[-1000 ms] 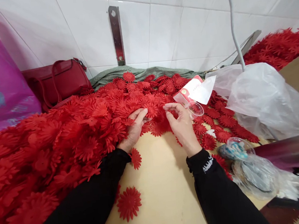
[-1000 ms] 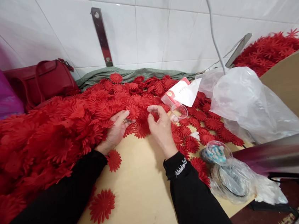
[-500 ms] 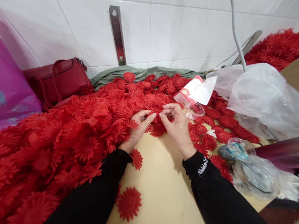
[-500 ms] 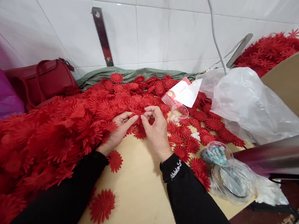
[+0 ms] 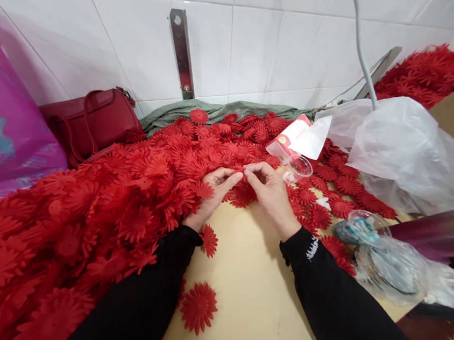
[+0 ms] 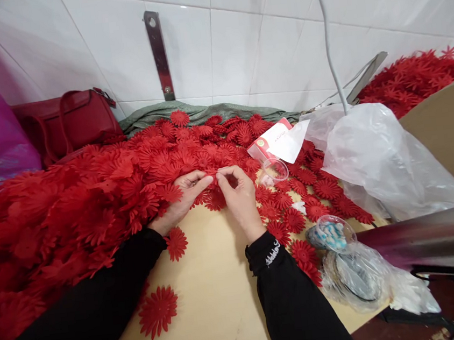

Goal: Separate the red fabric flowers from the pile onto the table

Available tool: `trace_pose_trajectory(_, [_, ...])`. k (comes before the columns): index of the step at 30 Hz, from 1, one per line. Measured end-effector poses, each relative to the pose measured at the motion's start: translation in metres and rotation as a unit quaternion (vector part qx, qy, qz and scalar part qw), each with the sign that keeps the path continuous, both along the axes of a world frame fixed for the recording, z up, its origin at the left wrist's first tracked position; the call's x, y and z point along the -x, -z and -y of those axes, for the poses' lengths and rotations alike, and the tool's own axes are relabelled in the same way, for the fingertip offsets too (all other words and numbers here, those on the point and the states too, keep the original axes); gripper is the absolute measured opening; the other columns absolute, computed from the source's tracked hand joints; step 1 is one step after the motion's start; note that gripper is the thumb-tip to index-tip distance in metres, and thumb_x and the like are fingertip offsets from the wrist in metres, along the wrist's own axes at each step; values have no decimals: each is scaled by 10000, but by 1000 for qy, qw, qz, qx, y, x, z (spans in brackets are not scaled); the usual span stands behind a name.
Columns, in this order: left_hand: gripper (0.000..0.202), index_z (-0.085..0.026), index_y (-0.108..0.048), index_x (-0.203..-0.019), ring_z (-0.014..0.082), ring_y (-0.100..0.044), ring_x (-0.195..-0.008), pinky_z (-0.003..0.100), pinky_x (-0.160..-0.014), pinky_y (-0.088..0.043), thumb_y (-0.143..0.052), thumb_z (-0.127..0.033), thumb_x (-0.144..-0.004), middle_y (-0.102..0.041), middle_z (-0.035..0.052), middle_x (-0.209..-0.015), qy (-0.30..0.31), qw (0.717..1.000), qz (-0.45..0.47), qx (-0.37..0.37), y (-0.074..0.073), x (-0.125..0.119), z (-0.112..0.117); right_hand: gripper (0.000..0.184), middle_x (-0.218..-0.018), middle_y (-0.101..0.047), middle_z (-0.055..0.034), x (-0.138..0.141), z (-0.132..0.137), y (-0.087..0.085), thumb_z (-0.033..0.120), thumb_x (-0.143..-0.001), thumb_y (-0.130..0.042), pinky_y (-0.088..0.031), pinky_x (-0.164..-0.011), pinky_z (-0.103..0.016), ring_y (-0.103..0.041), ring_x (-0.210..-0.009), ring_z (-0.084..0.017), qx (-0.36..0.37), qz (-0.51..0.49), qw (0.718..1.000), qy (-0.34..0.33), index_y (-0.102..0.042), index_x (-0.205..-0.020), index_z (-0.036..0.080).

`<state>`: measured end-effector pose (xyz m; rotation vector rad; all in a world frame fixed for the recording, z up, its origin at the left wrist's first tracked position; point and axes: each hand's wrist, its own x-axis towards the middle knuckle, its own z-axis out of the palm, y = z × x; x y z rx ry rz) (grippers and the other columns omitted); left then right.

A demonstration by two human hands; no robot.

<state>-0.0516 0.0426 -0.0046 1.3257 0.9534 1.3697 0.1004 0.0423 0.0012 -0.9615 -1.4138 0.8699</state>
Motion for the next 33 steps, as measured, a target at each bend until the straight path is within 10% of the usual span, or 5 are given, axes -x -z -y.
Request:
trace_pose_trajectory(11, [286, -186, -662, -815, 122, -513, -751, 238, -724, -437, -731, -458, -869, -600, -22, -799, -7, 1000, 3, 1, 6, 1, -2, 172, -853, -561, 17, 0, -2, 3, 376, -949, -597, -458, -806, -312, -533, -797, -157, -31, -65, 989, 128, -564, -870, 227])
trace_pose_trajectory(18, [325, -185, -705, -835, 125, -603, -799, 262, -841, -535, -815, -483, -767, -658, -11, -863, -38, 993, 106, 22, 8, -3, -7, 115, -992, -604, -51, -11, -5, -1, 195, -906, -483, -424, -964, -417, -548, -975, -223, -102, 92, 967, 212, -561, -980, 237])
trace_pose_trajectory(33, [301, -171, -746, -880, 140, -619, -816, 262, -815, -505, -832, -424, -741, -718, 18, -879, -24, 997, 71, 12, 0, -5, -1, 76, -968, -718, -45, 6, 6, 1, 306, -939, -631, -468, -964, -441, -623, -976, -236, -116, 143, 975, 124, -663, -913, 243])
